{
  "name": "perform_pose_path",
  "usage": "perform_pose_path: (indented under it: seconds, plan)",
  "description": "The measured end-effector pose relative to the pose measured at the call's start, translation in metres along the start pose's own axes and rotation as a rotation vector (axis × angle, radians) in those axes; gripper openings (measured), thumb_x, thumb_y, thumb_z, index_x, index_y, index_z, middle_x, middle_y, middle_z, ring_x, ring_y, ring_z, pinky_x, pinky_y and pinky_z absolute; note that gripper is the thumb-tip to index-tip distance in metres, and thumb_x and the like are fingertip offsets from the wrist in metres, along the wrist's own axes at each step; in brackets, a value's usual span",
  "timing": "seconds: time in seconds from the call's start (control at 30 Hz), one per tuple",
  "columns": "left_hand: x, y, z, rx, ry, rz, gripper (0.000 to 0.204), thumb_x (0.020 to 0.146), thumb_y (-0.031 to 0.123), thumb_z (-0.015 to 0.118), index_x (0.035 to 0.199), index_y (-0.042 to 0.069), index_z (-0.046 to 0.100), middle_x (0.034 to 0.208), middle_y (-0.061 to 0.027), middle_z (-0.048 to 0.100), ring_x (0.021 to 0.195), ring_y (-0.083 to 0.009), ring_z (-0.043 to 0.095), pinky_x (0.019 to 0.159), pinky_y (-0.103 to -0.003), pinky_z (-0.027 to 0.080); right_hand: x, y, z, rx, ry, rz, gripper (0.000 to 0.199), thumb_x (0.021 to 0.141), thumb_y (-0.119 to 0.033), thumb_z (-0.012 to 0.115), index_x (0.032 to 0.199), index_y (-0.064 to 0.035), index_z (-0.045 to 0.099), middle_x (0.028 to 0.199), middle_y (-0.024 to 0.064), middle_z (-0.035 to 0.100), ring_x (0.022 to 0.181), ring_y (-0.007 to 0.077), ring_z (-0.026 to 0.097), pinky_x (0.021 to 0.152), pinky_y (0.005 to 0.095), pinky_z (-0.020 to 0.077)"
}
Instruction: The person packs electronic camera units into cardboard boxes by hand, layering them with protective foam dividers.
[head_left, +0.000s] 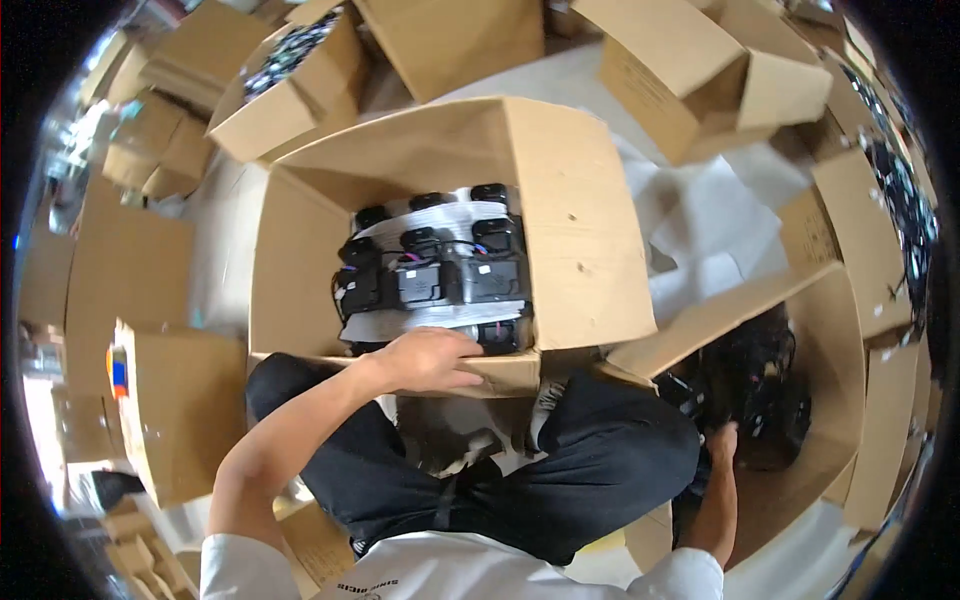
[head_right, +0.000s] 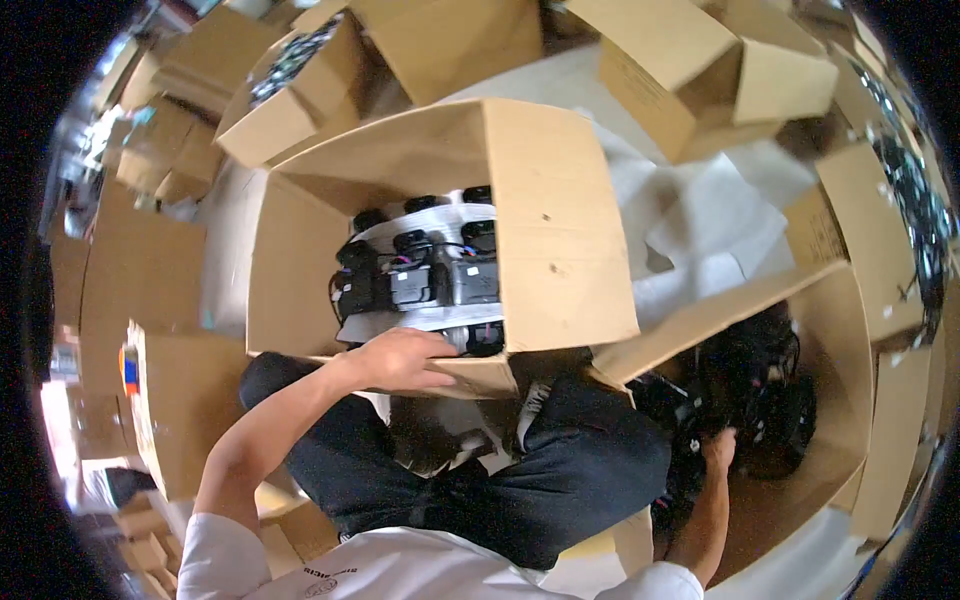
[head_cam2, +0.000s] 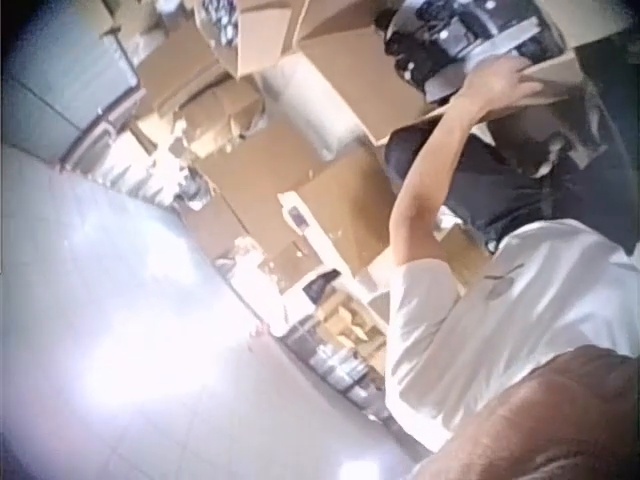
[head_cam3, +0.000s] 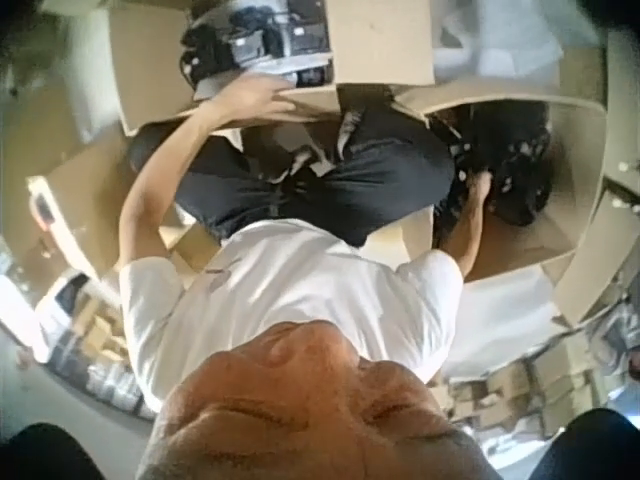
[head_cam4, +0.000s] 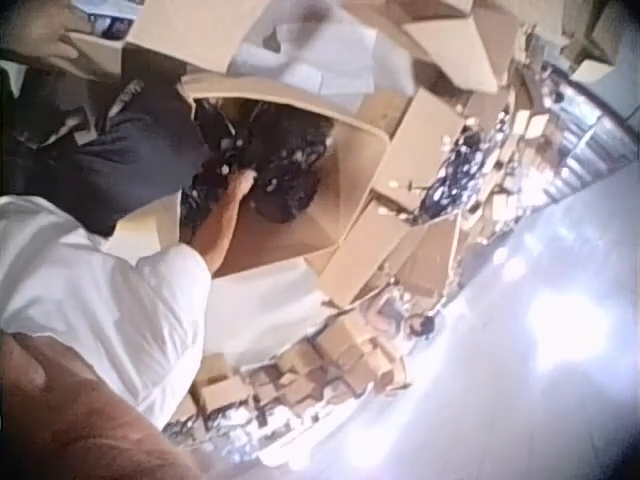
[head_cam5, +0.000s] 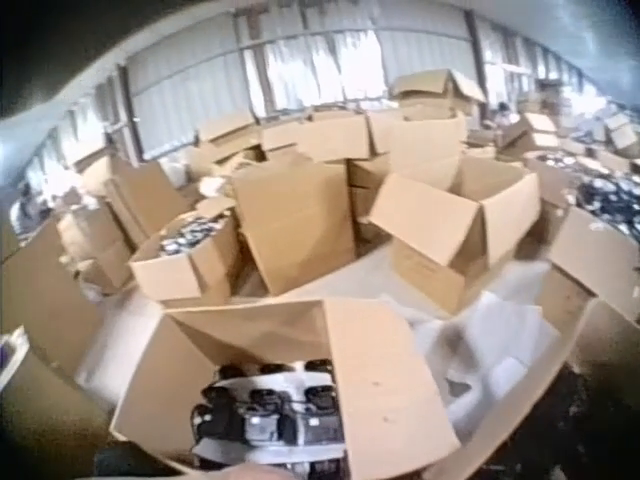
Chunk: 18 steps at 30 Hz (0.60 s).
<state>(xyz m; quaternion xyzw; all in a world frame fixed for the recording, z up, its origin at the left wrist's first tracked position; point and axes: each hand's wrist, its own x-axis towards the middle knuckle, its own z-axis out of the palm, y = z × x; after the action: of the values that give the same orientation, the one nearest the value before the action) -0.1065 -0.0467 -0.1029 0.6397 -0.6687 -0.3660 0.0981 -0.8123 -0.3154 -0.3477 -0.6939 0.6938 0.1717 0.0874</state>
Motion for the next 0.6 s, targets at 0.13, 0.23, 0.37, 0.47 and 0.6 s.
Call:
perform_pose_path:
  seconds: [0.13,0.23,0.37,0.47,0.6]
  plan:
    - [-0.022,0.009,-0.009,0.154,0.037,-0.119,0.042,0.088,0.039,0.069,0.110,0.003,0.066,0.107,-0.0160,0.069,0.104,-0.0367,0.065,0.090,-0.047,0.052,-0.020,-0.094,-0.030,0.125,-0.078,-0.066,0.046,0.075,-0.029,0.079,0.102,0.0052,0.064,0.103,0.0275,0.070,0.100,0.0459,0.066,0.083,0.0516,0.0524]
    - [-0.027,0.003,-0.003,0.175,0.091,-0.093,0.041,0.086,0.039,0.071,0.102,0.001,0.065,0.105,-0.0169,0.070,0.102,-0.0366,0.067,0.088,-0.048,0.053,-0.035,-0.052,-0.065,0.406,0.186,0.041,0.037,0.075,-0.028,0.079,0.092,0.0031,0.067,0.096,0.0247,0.071,0.098,0.0439,0.067,0.082,0.0502,0.0522]
    - [-0.022,-0.004,0.003,0.151,0.204,0.044,0.042,0.085,0.039,0.072,0.099,0.000,0.067,0.099,-0.0199,0.070,0.099,-0.0369,0.068,0.087,-0.049,0.053,-0.052,0.030,-0.136,0.338,0.268,0.149,0.036,0.070,-0.025,0.080,0.089,0.0027,0.068,0.080,0.0182,0.069,0.077,0.0335,0.066,0.078,0.0477,0.0521]
    - [-0.022,-0.002,0.003,0.230,0.108,0.014,0.045,0.089,0.044,0.066,0.104,0.002,0.065,0.101,-0.0173,0.068,0.098,-0.0373,0.067,0.085,-0.048,0.054,-0.089,0.003,-0.177,0.807,0.195,0.136,0.023,0.080,-0.016,0.073,0.091,0.0029,0.066,0.079,0.0102,0.067,0.068,0.0214,0.062,0.068,0.0362,0.0536]
    - [-0.032,0.001,0.001,0.145,0.197,0.022,0.055,0.092,0.051,0.062,0.106,-0.001,0.065,0.102,-0.0187,0.068,0.099,-0.0378,0.067,0.085,-0.048,0.054,-0.142,-0.075,-0.296,1.358,0.261,-0.238,0.022,0.092,-0.007,0.064,0.112,0.0035,0.064,0.092,0.0069,0.069,0.071,0.0143,0.063,0.066,0.0282,0.0544]
